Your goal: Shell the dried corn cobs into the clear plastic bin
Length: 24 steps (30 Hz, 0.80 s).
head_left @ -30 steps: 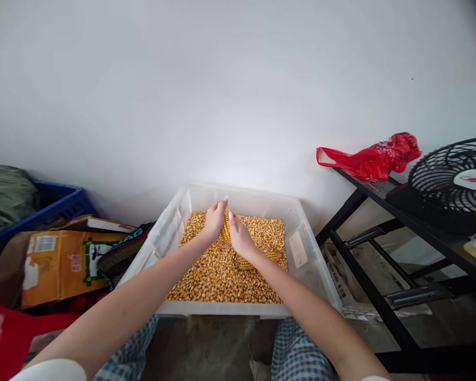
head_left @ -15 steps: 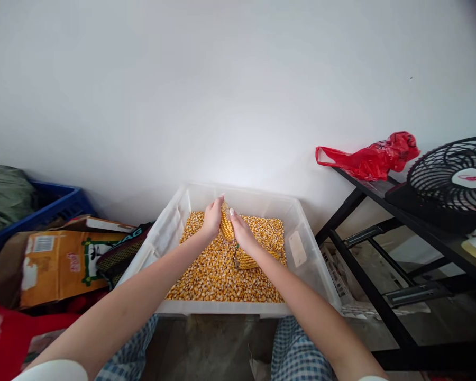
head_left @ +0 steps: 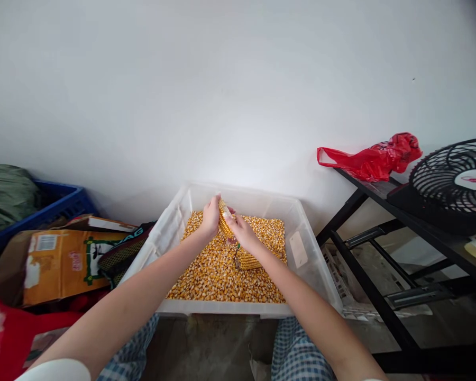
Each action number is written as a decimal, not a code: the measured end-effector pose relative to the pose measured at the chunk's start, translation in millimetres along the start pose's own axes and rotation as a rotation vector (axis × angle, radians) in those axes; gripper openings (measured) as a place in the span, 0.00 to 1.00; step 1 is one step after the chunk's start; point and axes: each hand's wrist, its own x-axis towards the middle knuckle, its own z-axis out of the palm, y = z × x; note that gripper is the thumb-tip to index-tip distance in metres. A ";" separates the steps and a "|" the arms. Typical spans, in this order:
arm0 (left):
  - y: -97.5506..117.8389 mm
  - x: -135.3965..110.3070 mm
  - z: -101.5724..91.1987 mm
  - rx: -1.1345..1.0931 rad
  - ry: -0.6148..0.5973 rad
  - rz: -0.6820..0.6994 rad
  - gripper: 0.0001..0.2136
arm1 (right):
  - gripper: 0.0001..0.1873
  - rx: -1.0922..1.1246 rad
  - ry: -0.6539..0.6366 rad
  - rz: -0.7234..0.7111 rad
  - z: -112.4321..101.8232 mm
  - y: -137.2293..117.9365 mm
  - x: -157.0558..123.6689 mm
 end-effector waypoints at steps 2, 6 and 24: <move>1.6 0.9 -1.9 -0.006 -0.015 -0.043 0.19 | 0.32 -0.013 -0.050 0.037 1.3 -0.2 -3.2; 0.8 0.5 -3.3 -0.026 -0.005 -0.046 0.17 | 0.33 -0.034 -0.022 0.050 4.8 0.7 -6.5; 4.8 13.3 -11.9 -0.126 0.007 -0.150 0.16 | 0.26 -0.313 -0.043 -0.122 -0.8 2.6 -6.5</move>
